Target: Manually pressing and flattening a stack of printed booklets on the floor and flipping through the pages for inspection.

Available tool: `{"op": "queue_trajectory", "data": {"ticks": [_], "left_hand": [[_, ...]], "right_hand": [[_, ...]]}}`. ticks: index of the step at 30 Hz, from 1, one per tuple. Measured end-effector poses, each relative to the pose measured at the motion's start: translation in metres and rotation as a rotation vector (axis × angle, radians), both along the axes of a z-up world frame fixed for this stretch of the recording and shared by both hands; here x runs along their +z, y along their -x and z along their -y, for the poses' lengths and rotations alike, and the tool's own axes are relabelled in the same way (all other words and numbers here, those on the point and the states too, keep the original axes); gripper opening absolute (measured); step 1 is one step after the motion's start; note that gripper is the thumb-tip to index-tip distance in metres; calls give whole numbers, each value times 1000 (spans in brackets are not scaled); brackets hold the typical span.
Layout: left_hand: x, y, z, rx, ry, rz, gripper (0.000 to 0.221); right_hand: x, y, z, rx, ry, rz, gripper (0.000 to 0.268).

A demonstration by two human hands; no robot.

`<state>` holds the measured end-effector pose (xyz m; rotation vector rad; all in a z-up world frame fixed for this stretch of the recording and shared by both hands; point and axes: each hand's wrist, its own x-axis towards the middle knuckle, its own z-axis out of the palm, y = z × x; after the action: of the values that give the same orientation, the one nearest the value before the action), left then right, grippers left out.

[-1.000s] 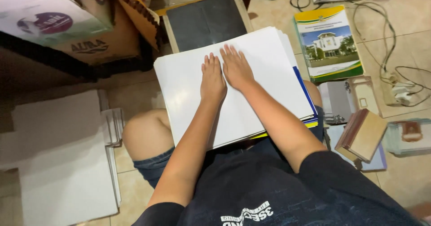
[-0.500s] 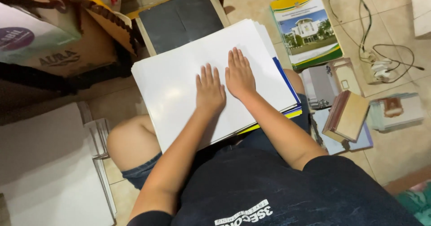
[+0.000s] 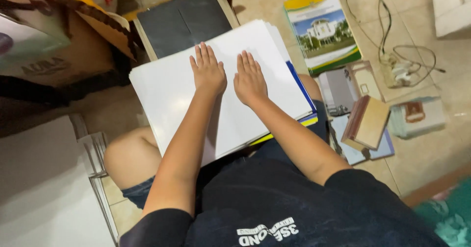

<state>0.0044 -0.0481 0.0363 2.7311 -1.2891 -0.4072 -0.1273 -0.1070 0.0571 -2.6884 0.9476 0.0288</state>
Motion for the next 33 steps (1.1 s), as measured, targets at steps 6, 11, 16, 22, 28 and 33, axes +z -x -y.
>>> {"op": "queue_trajectory", "data": {"ticks": [6, 11, 16, 22, 28, 33], "left_hand": [[17, 48, -62, -62, 37, -87, 62], [23, 48, -64, -33, 65, -100, 61], [26, 44, -60, -14, 92, -126, 61], [26, 48, -60, -8, 92, -132, 60], [23, 47, -60, 14, 74, -132, 60], [25, 47, -59, 0, 72, -113, 60]], "right_hand": [[1, 2, -1, 5, 15, 26, 57], [2, 32, -2, 150, -44, 100, 57], [-46, 98, 83, 187, -169, 486, 55], [-205, 175, 295, -317, 128, 426, 34], [-199, 164, 280, -484, -34, 53, 73], [-222, 169, 298, -527, -48, 10, 73]]}}
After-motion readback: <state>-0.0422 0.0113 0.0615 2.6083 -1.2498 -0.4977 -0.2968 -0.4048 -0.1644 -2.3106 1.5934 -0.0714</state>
